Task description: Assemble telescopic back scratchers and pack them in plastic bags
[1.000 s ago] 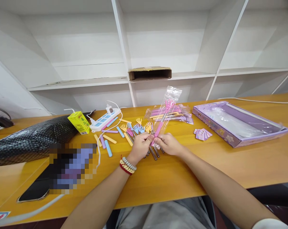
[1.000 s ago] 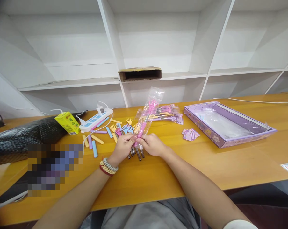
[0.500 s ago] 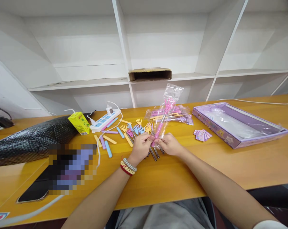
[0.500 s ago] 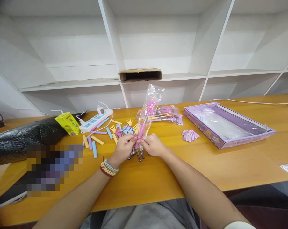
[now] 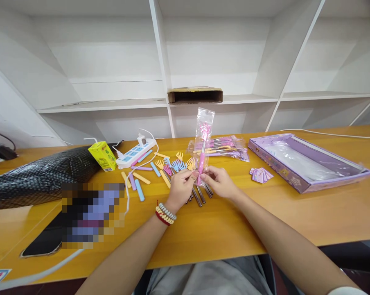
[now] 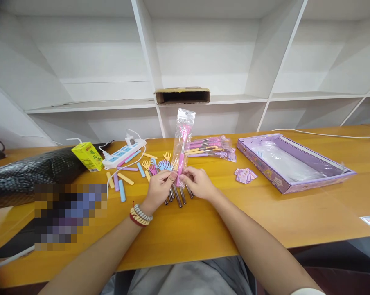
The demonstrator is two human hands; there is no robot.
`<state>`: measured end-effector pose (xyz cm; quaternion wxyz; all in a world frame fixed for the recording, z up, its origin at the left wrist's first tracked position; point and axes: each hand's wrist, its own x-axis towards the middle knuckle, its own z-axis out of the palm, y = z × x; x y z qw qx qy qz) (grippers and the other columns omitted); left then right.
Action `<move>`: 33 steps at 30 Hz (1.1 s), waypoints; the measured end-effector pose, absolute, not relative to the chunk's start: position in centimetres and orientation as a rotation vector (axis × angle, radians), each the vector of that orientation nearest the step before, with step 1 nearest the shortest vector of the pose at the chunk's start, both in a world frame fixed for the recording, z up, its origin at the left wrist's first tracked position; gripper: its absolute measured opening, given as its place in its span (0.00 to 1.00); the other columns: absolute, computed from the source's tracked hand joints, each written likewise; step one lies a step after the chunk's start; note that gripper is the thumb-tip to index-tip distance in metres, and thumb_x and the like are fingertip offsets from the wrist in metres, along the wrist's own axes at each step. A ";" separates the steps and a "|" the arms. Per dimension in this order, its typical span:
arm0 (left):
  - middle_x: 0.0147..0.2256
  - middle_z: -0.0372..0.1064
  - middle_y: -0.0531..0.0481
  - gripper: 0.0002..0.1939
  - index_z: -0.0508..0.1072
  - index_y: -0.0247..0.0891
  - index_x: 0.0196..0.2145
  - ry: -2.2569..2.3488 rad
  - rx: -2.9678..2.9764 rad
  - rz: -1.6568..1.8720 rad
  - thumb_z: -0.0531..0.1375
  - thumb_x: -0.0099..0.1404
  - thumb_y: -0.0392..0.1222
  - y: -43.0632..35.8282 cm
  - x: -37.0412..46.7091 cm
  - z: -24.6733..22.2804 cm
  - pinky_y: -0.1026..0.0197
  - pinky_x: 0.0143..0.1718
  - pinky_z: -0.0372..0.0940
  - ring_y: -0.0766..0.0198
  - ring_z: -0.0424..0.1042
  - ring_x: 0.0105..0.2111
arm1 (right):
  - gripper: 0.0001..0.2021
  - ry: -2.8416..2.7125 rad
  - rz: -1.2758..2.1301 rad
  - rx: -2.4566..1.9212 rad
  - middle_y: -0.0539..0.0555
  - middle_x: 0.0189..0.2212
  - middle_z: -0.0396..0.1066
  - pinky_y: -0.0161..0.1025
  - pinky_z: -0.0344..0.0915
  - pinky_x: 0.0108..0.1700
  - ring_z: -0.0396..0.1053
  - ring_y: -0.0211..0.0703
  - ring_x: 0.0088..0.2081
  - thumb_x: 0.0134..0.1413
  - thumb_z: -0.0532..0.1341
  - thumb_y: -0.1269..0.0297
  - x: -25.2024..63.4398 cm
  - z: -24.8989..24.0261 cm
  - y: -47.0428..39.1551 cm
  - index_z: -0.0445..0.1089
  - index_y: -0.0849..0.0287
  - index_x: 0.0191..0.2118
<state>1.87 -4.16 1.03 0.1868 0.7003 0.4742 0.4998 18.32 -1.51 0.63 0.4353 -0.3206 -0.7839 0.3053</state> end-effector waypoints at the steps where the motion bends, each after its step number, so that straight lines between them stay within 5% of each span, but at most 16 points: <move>1: 0.21 0.59 0.53 0.19 0.67 0.35 0.19 1.309 1.952 1.394 0.53 0.63 0.48 -4.1 1.8 1.0 0.65 0.28 0.56 0.68 0.59 0.25 | 0.13 -1.947 0.753 -0.790 0.49 0.21 0.62 0.31 0.55 0.27 0.56 0.33 0.23 0.55 0.54 0.56 18.3 0.6 -1.5 0.66 0.62 0.32; 13: 0.28 0.67 0.51 0.16 0.72 0.32 0.33 0.996 1.591 1.098 0.62 0.54 0.48 -3.6 1.5 1.2 0.64 0.30 0.60 0.67 0.64 0.27 | 0.12 -2.080 0.794 -0.784 0.49 0.20 0.63 0.30 0.55 0.27 0.56 0.32 0.23 0.54 0.56 0.60 18.8 0.7 -1.3 0.70 0.64 0.29; 33: 0.30 0.73 0.48 0.15 0.77 0.33 0.33 1.118 1.490 1.136 0.64 0.51 0.46 -2.6 0.9 0.7 0.59 0.34 0.64 0.62 0.69 0.31 | 0.16 -2.154 0.961 -0.866 0.46 0.17 0.59 0.29 0.51 0.23 0.52 0.30 0.20 0.51 0.57 0.54 19.3 0.5 -0.8 0.68 0.64 0.28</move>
